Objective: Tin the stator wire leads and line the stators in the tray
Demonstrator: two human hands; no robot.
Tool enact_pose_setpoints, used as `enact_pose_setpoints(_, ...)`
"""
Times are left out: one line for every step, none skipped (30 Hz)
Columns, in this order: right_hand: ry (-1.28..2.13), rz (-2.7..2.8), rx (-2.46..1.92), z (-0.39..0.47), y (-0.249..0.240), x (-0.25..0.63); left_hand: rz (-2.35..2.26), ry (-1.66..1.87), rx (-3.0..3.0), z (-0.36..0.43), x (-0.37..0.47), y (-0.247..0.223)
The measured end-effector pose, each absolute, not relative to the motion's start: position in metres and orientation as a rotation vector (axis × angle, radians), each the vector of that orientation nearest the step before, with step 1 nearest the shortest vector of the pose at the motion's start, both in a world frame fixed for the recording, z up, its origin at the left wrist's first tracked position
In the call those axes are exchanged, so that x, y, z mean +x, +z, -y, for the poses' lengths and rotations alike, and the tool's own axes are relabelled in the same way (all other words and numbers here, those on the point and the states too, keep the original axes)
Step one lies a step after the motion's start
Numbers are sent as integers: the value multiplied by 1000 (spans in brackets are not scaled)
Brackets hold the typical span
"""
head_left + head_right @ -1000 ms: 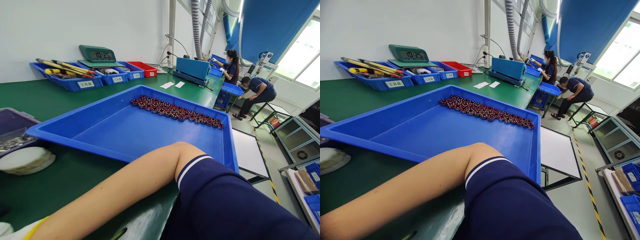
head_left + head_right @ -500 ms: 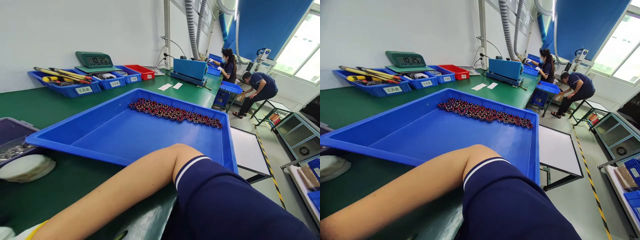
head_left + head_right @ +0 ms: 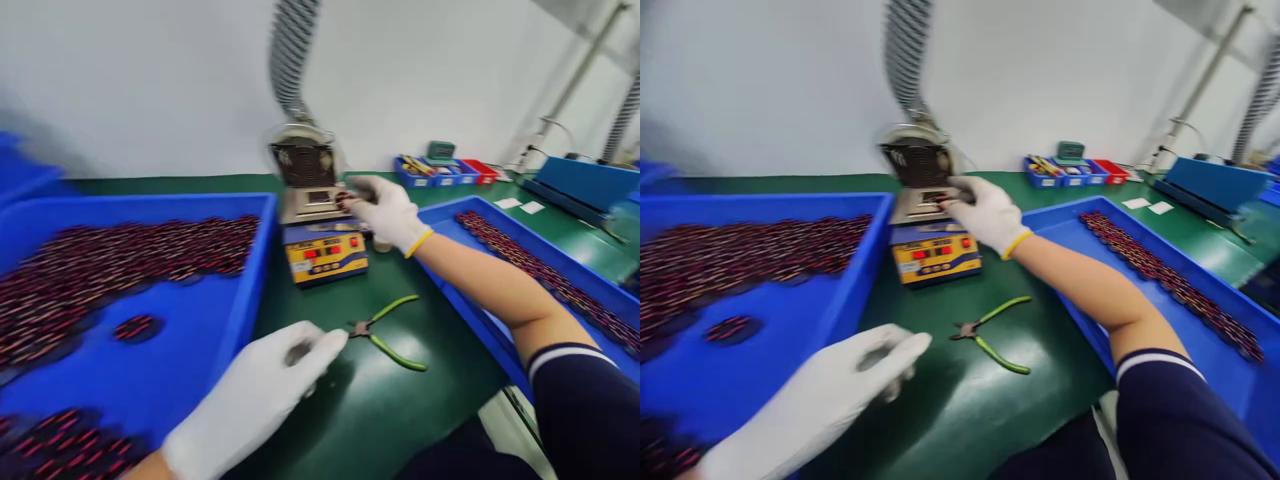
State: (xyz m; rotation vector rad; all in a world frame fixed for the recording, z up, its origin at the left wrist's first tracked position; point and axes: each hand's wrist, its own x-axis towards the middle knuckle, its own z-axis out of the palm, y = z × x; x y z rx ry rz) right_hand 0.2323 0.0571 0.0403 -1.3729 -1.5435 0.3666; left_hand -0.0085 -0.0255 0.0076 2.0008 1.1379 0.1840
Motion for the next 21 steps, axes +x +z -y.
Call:
enact_pose_setpoints(322, 1571, -1416, -69, 43, 237, -1163, 175, 1985, 27, -8, 11)
enact_pose_setpoints(267, 1594, -1480, -79, 46, 242, -1161, 166, 1981, 28, -7, 14)
enact_pose_setpoints(215, 1617, -1540, -89, 49, 244, -1159, 169, 1980, 28, -5, 16)
enact_pose_setpoints(166, 1640, -1593, -96, 52, 245, -1147, 177, 1987, 28, -2, 16)
enact_pose_setpoints(118, 1657, -1642, -103, 55, 244, -1137, 184, 1999, 28, -1, 16)
enact_pose_setpoints(70, 1674, -1683, -109, 57, 243, -1129, 192, 2016, 28, 0, 16)
enact_pose_setpoints(15, 1694, -1723, -115, 59, 241, -1118, 199, 2034, 28, -1, 14)
enact_pose_setpoints(-44, 1715, -1762, -121, 61, 238, -1109, 204, 2051, 28, -1, 13)
enact_pose_setpoints(-100, 1736, -1799, -127, 62, 236, -1100, 206, 2066, 28, -2, 11)
enact_pose_setpoints(-144, 1758, -1825, -132, 64, 234, -1090, 204, 2079, 28, -4, 9)
enact_pose_setpoints(-179, 1781, -1845, -138, 66, 233, -1081, 198, 2089, 27, -5, 7)
enact_pose_setpoints(-208, 1807, -1868, -143, 67, 231, -1073, 191, 2095, 27, -6, 6)
enact_pose_setpoints(-232, 1832, -1892, -147, 69, 230, -1067, 186, 2100, 26, -6, 5)
enact_pose_setpoints(-255, 1858, -1917, -151, 70, 228, -1062, 183, 2102, 26, -6, 4)
enact_pose_setpoints(-283, 1887, -1944, -153, 72, 226, -1058, 180, 2101, 26, -6, 4)
enact_pose_setpoints(-309, 1913, -1965, -155, 73, 225, -1056, 176, 2099, 26, -6, 4)
enact_pose_setpoints(-335, 1937, -1977, -157, 73, 222, -1051, 171, 2097, 26, -6, 5)
enact_pose_setpoints(-361, 1959, -1981, -157, 74, 220, -1047, 165, 2095, 26, -6, 5)
enact_pose_setpoints(-393, 1984, -1986, -157, 74, 218, -1045, 159, 2092, 26, -6, 6)
enact_pose_setpoints(-428, 2012, -2002, -157, 74, 216, -1044, 156, 2088, 26, -5, 7)
enact_pose_setpoints(-462, 2037, -2025, -156, 73, 213, -1042, 157, 2086, 26, -5, 7)
